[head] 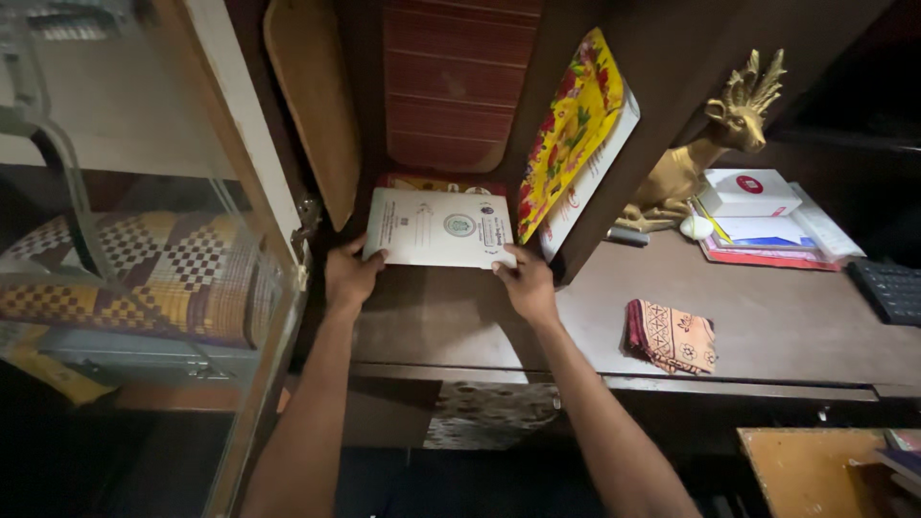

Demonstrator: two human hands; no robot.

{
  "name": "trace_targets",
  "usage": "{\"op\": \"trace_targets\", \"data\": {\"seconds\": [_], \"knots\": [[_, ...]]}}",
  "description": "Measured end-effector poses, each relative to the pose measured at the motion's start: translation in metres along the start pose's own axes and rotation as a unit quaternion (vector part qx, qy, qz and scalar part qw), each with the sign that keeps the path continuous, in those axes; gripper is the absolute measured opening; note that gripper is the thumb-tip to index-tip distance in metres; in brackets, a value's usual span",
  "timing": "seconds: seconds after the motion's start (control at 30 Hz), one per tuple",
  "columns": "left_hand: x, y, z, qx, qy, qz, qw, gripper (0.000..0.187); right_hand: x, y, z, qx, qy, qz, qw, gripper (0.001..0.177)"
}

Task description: The person wipes the covers of several small documents and cards with a patterned cloth, then places them on a shelf. The person handles each item one at a time, wiping both sides before stacking them.

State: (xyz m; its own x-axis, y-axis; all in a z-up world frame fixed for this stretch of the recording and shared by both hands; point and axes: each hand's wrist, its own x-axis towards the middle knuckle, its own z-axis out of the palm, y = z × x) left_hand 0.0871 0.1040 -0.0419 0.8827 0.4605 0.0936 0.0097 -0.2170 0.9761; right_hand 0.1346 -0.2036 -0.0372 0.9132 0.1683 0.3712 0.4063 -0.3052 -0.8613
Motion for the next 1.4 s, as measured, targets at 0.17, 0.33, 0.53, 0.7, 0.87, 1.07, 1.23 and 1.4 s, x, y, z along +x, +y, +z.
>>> {"op": "trace_targets", "data": {"seconds": [0.17, 0.33, 0.53, 0.7, 0.87, 1.07, 1.23, 1.4], "knots": [[0.008, -0.016, -0.001, -0.022, -0.025, 0.111, 0.993, 0.059, -0.006, -0.013, -0.004, -0.115, 0.039, 0.004, 0.993, 0.047], [0.013, -0.023, 0.002, 0.011, -0.004, 0.064, 0.998, 0.056, -0.007, -0.013, 0.009, -0.139, 0.109, -0.049, 0.983, 0.038], [0.021, -0.020, 0.011, 0.127, 0.077, 0.140, 0.979, 0.055, 0.008, -0.003, 0.013, -0.080, 0.134, 0.005, 0.988, 0.025], [0.018, -0.004, 0.013, 0.115, 0.067, 0.085, 0.988, 0.054, 0.015, -0.005, 0.013, -0.066, 0.126, 0.006, 0.990, 0.024], [0.011, 0.006, 0.009, 0.108, 0.049, 0.055, 0.991, 0.051, 0.014, -0.005, 0.013, -0.127, 0.109, 0.028, 0.985, 0.018], [0.007, 0.018, 0.007, 0.122, 0.034, 0.026, 0.992, 0.047, 0.017, -0.001, 0.012, -0.169, 0.101, 0.026, 0.980, 0.014], [0.007, 0.013, 0.010, 0.126, 0.050, 0.067, 0.989, 0.046, 0.019, -0.001, 0.012, -0.147, 0.121, 0.029, 0.981, 0.037], [0.010, 0.007, 0.013, 0.134, 0.066, 0.082, 0.985, 0.045, 0.020, -0.002, 0.011, -0.139, 0.109, 0.060, 0.982, 0.044]]}}
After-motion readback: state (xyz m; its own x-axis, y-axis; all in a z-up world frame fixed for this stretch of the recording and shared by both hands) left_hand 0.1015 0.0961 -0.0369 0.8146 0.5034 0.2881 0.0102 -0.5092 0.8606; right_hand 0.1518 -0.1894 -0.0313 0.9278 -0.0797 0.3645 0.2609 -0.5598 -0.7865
